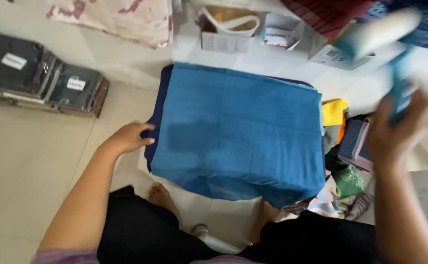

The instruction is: A person unfolds a blue fabric garment on a cushion, smooths it out, and uses a lint roller to clean the surface.

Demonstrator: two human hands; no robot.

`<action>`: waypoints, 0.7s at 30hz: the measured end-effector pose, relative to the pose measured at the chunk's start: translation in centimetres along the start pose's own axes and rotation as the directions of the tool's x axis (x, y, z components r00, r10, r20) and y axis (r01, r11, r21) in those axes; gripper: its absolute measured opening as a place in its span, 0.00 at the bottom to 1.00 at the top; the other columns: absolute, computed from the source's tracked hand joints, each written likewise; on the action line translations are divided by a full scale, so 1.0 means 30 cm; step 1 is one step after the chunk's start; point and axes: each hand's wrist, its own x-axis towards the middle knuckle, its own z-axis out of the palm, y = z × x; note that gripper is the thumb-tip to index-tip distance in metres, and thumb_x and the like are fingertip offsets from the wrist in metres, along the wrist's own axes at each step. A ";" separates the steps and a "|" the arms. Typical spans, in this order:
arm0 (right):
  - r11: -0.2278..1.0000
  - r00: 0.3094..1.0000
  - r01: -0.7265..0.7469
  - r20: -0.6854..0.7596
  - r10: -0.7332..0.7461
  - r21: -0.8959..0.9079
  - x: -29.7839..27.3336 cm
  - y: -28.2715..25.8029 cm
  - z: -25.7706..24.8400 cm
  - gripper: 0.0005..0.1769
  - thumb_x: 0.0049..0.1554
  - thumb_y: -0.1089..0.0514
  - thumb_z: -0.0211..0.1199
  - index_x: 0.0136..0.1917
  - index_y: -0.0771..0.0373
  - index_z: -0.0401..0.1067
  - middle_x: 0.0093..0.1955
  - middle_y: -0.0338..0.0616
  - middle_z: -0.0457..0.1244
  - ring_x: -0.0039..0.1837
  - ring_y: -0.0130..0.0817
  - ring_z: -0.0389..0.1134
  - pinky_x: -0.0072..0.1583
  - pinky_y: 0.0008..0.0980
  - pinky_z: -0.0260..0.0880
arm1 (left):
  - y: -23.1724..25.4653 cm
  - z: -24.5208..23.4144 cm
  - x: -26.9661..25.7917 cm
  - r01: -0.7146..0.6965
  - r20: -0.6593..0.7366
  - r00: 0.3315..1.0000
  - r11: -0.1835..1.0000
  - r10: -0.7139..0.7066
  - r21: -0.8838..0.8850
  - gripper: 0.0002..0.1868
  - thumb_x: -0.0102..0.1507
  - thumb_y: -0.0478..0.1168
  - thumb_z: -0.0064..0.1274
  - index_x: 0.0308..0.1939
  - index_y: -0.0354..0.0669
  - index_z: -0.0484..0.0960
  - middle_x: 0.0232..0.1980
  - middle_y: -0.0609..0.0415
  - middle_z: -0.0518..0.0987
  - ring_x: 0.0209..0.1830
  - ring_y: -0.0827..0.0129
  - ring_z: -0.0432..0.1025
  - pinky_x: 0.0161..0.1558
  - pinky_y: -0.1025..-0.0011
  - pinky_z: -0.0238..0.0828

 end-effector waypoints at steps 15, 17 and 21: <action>0.868 0.665 0.202 0.587 -0.461 0.453 -0.318 -0.506 0.849 0.22 0.68 0.46 0.50 0.74 0.38 0.67 0.40 0.45 0.62 0.35 0.51 0.69 0.40 0.43 0.72 | -0.019 0.171 0.213 0.100 -0.016 0.995 0.923 -0.101 0.373 0.65 0.50 0.57 0.76 0.80 0.78 0.45 0.85 0.39 0.38 0.84 0.38 0.33 0.76 0.40 0.38; 0.877 0.671 0.175 0.598 -0.439 0.448 -0.297 -0.443 0.769 0.22 0.66 0.46 0.54 0.72 0.36 0.69 0.40 0.43 0.63 0.36 0.49 0.69 0.40 0.41 0.73 | -0.029 0.178 0.224 0.111 -0.015 0.993 0.913 -0.114 0.391 0.66 0.49 0.57 0.76 0.80 0.79 0.44 0.85 0.39 0.40 0.84 0.38 0.36 0.75 0.41 0.40; 0.937 0.666 0.022 0.694 -0.274 0.349 -0.286 -0.200 0.509 0.21 0.60 0.47 0.63 0.67 0.33 0.75 0.40 0.44 0.67 0.40 0.51 0.71 0.44 0.45 0.74 | -0.008 0.177 0.246 0.147 -0.020 0.988 0.900 -0.152 0.411 0.67 0.49 0.58 0.76 0.80 0.81 0.40 0.83 0.37 0.48 0.80 0.37 0.50 0.71 0.40 0.52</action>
